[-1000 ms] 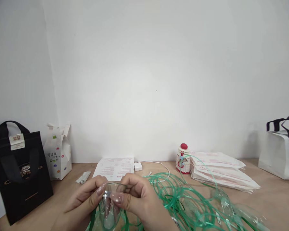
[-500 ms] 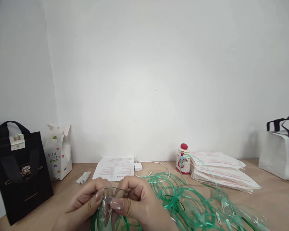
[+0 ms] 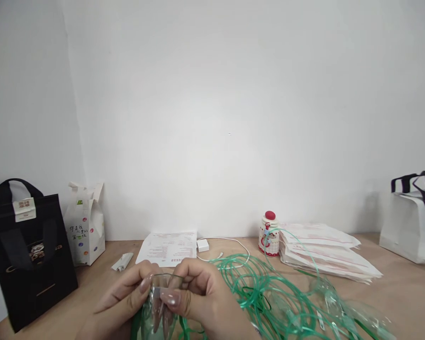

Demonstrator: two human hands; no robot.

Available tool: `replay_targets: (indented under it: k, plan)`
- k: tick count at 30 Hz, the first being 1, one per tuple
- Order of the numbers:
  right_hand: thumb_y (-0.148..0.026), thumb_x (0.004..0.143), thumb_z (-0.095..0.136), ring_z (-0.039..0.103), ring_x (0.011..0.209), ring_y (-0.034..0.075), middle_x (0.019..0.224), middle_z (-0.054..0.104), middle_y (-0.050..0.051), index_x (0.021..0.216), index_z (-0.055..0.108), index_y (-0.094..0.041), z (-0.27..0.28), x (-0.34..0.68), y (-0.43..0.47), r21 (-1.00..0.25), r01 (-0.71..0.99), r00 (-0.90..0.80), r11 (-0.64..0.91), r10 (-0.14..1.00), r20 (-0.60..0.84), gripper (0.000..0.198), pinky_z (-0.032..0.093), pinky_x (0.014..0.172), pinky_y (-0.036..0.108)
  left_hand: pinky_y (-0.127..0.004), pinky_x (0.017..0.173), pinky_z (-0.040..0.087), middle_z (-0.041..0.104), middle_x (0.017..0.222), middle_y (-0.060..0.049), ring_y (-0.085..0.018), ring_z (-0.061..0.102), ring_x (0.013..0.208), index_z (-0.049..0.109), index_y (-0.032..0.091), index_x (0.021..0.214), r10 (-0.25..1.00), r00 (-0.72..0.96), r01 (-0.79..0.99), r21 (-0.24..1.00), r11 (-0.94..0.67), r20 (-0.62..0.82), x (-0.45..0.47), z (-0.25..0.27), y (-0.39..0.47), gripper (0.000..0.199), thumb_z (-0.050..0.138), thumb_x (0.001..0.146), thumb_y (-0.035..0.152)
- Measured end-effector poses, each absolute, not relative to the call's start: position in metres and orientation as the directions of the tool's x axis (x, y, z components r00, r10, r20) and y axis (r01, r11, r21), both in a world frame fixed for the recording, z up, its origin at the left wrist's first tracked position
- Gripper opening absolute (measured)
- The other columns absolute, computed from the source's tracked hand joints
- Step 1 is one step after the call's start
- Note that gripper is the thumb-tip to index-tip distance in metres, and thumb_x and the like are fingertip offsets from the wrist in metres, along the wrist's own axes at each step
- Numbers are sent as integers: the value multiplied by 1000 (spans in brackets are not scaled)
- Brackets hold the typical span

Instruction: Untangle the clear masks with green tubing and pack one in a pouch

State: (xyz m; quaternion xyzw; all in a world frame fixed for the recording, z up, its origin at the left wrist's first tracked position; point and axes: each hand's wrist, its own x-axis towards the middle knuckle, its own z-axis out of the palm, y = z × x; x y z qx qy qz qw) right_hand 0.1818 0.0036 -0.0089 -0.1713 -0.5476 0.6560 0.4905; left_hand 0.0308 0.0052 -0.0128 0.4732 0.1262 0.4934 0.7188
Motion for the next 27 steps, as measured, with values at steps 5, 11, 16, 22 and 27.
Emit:
replay_targets:
  k: [5, 11, 16, 22, 27]
  plan:
    - [-31, 69, 76, 55, 55, 9, 60, 58, 0, 65, 55, -13, -11, 180, 8, -881, -466, -447, 87, 836, 319, 28, 42, 55, 21, -17, 51, 32, 53, 57, 1, -8, 44, 53, 62, 15, 63, 841, 488, -600, 790, 129, 233, 31, -9, 4, 21, 69, 75, 31]
    - [-27, 71, 75, 54, 53, 8, 58, 58, 0, 65, 55, -13, -19, 178, 16, -854, -507, -452, 116, 808, 379, 25, 42, 52, 20, -18, 51, 33, 53, 57, 1, -8, 44, 53, 60, 15, 63, 837, 477, -575, 815, 68, 267, 30, -13, 7, 25, 68, 75, 35]
    - [-23, 69, 75, 55, 55, 9, 59, 58, -1, 66, 56, -12, -19, 179, 18, -856, -504, -462, 116, 801, 381, 22, 42, 54, 20, -18, 50, 32, 53, 55, 2, -7, 43, 51, 60, 15, 63, 852, 449, -509, 861, -6, 271, 31, -10, 6, 26, 70, 74, 36]
    - [-23, 71, 74, 54, 56, 9, 60, 57, -1, 65, 57, -12, -18, 179, 16, -863, -490, -480, 122, 789, 384, 22, 41, 55, 20, -19, 53, 35, 55, 55, 1, -9, 49, 55, 60, 14, 61, 865, 397, -518, 853, -64, 306, 35, -12, 6, 26, 69, 75, 34]
    - [-25, 73, 73, 54, 58, 9, 62, 58, 0, 69, 58, -11, -17, 180, 17, -869, -478, -482, 129, 789, 382, 20, 40, 56, 20, -19, 51, 35, 56, 55, 1, -9, 48, 52, 58, 14, 61, 868, 394, -505, 860, -69, 301, 35, -12, 6, 28, 71, 72, 37]
